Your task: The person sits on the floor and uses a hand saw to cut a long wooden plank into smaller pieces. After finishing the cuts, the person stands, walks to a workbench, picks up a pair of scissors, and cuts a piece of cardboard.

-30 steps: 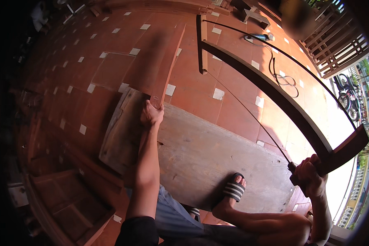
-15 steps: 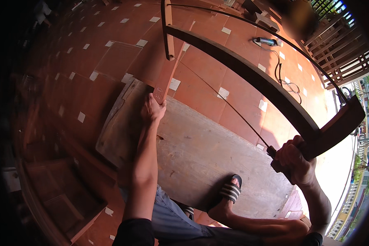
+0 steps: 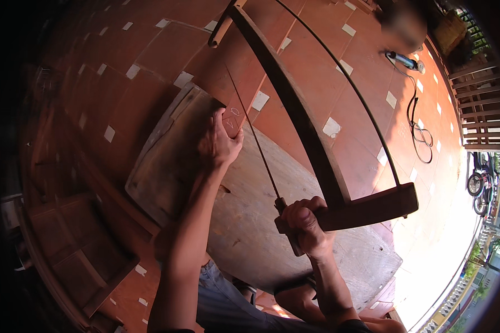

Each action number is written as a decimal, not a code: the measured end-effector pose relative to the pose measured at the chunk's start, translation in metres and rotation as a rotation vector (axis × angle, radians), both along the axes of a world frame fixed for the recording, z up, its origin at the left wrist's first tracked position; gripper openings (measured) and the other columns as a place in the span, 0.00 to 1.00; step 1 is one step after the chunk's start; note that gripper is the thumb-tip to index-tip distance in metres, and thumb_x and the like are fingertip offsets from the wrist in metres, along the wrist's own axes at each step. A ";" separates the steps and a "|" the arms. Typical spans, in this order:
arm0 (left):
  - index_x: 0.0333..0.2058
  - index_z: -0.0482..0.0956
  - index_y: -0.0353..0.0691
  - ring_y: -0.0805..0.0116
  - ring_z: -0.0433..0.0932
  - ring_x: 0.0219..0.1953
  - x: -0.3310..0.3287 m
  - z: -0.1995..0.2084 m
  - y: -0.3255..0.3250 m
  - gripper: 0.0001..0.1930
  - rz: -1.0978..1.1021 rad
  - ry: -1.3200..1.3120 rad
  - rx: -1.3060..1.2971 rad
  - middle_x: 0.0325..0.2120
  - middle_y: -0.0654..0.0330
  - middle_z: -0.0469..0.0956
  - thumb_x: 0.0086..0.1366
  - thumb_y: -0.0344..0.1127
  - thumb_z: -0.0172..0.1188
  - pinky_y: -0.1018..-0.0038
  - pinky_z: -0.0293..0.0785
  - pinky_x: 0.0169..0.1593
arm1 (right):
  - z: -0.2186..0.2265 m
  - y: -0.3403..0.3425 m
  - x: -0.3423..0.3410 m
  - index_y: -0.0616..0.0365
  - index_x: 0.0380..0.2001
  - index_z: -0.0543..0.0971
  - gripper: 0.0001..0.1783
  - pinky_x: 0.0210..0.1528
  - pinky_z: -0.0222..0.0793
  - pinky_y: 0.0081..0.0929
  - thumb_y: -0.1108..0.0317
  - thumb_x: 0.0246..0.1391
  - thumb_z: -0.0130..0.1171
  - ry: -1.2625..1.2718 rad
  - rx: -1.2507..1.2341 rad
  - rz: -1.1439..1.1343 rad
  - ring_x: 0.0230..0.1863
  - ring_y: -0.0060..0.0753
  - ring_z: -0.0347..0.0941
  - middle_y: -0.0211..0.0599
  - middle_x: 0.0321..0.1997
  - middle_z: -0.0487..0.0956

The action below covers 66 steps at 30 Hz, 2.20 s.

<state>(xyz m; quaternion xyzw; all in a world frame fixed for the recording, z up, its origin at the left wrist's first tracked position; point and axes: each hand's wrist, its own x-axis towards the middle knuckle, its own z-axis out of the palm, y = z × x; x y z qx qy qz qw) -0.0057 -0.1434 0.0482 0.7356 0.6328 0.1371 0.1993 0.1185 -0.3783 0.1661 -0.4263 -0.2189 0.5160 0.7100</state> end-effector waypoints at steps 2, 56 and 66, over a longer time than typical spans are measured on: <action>0.64 0.65 0.53 0.48 0.79 0.56 0.002 0.002 0.001 0.38 -0.009 -0.020 -0.016 0.57 0.55 0.77 0.57 0.47 0.72 0.53 0.79 0.53 | -0.015 0.003 0.000 0.59 0.31 0.68 0.17 0.28 0.67 0.35 0.64 0.67 0.63 -0.021 0.006 0.011 0.24 0.32 0.69 0.42 0.25 0.75; 0.70 0.64 0.50 0.44 0.77 0.60 -0.011 -0.021 0.014 0.48 -0.132 -0.186 0.018 0.61 0.50 0.75 0.49 0.42 0.74 0.53 0.76 0.59 | -0.049 0.006 -0.014 0.54 0.31 0.66 0.16 0.36 0.70 0.40 0.62 0.69 0.61 -0.123 -0.037 0.085 0.26 0.34 0.68 0.38 0.23 0.72; 0.70 0.64 0.50 0.44 0.77 0.58 -0.010 -0.013 0.013 0.46 -0.112 -0.129 -0.024 0.60 0.49 0.76 0.51 0.44 0.74 0.53 0.77 0.58 | -0.047 0.018 -0.015 0.56 0.30 0.67 0.16 0.36 0.71 0.37 0.63 0.70 0.60 -0.171 -0.138 0.057 0.26 0.32 0.68 0.38 0.24 0.72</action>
